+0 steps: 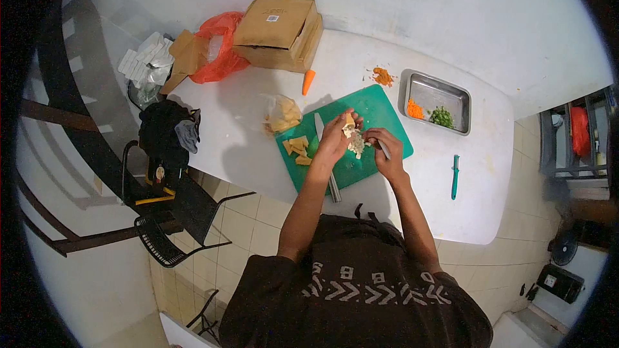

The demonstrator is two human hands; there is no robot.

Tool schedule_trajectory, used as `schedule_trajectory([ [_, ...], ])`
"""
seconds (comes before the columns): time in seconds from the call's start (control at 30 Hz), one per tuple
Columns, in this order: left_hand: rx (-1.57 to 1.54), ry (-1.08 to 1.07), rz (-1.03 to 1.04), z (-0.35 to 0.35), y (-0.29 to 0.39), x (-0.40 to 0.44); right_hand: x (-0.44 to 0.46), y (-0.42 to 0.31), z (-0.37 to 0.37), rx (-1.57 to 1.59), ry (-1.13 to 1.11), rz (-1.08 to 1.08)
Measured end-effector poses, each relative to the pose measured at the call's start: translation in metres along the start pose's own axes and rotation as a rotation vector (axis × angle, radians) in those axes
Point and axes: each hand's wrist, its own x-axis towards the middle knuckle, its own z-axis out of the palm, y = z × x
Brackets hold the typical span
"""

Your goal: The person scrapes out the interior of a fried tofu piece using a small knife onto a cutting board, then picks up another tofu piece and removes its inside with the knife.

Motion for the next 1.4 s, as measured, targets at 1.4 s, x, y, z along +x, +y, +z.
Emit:
schedule_trajectory([
  [1.4,0.083,-0.025,-0.066,0.005,0.003,-0.001,-0.002,0.003,-0.007,-0.029,-0.091,-0.008],
])
